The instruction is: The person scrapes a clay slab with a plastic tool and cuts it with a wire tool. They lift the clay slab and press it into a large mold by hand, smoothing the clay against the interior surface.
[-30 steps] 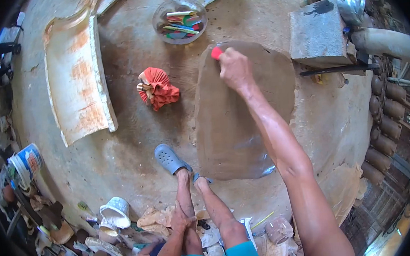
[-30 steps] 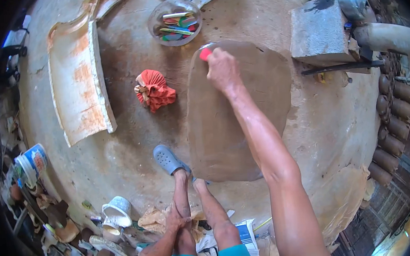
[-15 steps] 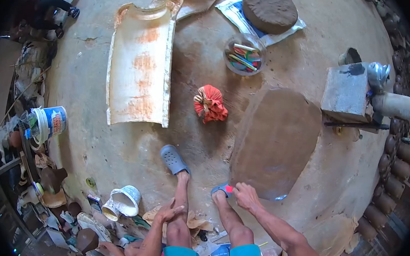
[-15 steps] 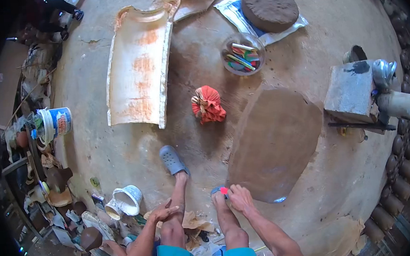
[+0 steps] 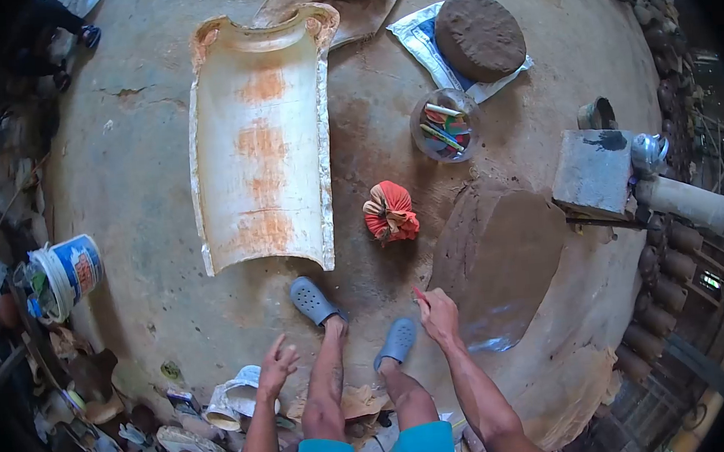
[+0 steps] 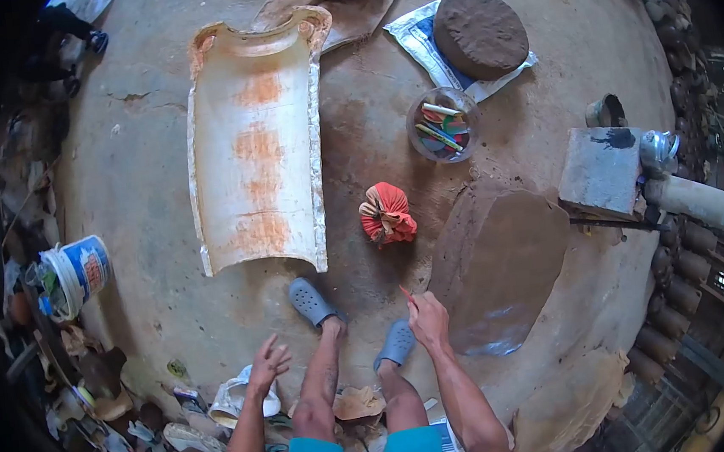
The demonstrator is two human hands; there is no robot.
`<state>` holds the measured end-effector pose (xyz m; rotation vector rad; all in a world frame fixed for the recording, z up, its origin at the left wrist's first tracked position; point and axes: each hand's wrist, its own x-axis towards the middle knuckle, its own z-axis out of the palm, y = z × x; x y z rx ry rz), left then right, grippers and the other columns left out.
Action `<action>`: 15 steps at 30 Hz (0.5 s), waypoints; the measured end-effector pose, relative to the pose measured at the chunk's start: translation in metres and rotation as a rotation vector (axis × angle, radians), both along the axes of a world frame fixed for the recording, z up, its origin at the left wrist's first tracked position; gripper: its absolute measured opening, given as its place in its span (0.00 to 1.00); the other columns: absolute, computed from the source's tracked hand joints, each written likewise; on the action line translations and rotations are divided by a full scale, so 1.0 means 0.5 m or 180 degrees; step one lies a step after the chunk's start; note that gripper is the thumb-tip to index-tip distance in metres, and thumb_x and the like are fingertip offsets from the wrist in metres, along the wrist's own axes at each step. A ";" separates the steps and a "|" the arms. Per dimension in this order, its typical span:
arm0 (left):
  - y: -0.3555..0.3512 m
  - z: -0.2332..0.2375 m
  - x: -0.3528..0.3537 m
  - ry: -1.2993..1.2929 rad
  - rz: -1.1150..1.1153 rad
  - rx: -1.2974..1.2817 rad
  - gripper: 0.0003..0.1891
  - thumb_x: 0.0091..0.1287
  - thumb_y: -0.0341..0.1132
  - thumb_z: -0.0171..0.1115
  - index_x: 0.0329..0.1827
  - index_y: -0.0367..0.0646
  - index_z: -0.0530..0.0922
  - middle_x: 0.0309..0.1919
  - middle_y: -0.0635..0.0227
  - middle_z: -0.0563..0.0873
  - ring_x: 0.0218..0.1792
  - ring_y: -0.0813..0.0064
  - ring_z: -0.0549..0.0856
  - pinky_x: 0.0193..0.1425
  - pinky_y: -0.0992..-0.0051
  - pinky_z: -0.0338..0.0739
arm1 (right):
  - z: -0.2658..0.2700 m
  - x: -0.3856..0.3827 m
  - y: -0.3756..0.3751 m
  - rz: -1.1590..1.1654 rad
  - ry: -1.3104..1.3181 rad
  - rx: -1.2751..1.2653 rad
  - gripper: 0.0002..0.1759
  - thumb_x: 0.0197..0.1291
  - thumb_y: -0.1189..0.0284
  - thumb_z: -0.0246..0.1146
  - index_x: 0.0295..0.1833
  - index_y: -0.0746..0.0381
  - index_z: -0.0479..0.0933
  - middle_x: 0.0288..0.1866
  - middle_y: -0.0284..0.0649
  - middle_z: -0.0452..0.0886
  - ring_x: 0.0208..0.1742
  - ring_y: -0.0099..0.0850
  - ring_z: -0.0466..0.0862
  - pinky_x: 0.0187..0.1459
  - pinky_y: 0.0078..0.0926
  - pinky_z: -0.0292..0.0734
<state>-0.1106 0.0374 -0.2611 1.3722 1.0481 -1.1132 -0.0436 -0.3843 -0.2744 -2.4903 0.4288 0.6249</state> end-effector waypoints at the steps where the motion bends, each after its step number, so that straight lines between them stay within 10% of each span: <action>1: 0.019 0.007 0.029 -0.0282 0.0349 0.0123 0.38 0.79 0.43 0.69 0.88 0.45 0.64 0.66 0.56 0.86 0.63 0.63 0.89 0.61 0.62 0.86 | -0.005 0.031 0.020 0.0030 -0.0001 0.0006 0.09 0.71 0.68 0.68 0.49 0.61 0.88 0.46 0.51 0.85 0.49 0.56 0.87 0.51 0.54 0.82; 15: 0.032 -0.056 0.208 -0.0291 0.0273 0.1128 0.32 0.76 0.42 0.71 0.79 0.37 0.74 0.59 0.57 0.89 0.56 0.67 0.90 0.53 0.69 0.87 | -0.200 0.505 0.009 0.0119 0.0089 -0.0361 0.12 0.69 0.64 0.68 0.46 0.63 0.87 0.45 0.54 0.86 0.52 0.58 0.88 0.54 0.57 0.83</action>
